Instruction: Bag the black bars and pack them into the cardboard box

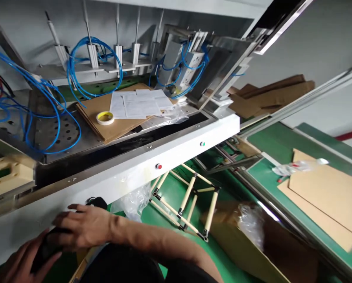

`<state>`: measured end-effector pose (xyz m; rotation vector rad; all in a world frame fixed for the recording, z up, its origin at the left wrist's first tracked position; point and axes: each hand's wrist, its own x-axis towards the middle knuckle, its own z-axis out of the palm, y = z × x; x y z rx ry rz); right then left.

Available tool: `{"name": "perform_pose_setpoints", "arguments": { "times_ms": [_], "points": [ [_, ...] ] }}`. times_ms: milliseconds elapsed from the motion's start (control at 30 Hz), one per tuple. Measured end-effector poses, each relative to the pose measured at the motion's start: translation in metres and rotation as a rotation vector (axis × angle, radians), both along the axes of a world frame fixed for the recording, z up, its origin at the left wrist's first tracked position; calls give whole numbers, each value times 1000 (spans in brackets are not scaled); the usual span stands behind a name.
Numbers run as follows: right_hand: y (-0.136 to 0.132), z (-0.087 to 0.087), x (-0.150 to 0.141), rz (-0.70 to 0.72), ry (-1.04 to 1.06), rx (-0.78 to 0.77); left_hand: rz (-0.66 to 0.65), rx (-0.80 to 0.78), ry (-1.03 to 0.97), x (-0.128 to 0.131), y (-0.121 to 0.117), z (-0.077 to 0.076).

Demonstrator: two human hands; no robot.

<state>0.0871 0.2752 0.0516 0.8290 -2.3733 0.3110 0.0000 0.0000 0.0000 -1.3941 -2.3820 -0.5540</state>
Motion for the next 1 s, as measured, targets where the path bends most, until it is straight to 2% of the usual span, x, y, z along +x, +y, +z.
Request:
{"name": "perform_pose_setpoints", "arguments": {
  "times_ms": [67,133,167,233,367,433,533,733,1000],
  "points": [
    [40,-5,31,-241,27,-158,3,0,-5,-6,26,5],
    [77,-20,61,-587,4,-295,99,-1,-20,-9,56,17],
    [94,-30,74,-719,-30,-314,137,2,-15,-9,72,24],
    [122,-53,93,-854,-91,-290,131,15,42,-8,108,39],
    [147,-94,107,-850,-119,-238,-22,-27,152,-7,181,54],
    [148,-106,107,-845,-117,-248,-86,-46,183,-8,211,56],
    [146,-117,107,-856,-122,-261,-143,-77,217,-8,240,55],
    [147,-122,109,-832,-88,-271,-164,-124,168,-5,264,46],
    [149,-125,109,-823,-64,-243,-173,-114,65,-10,268,30]
  ]
}}
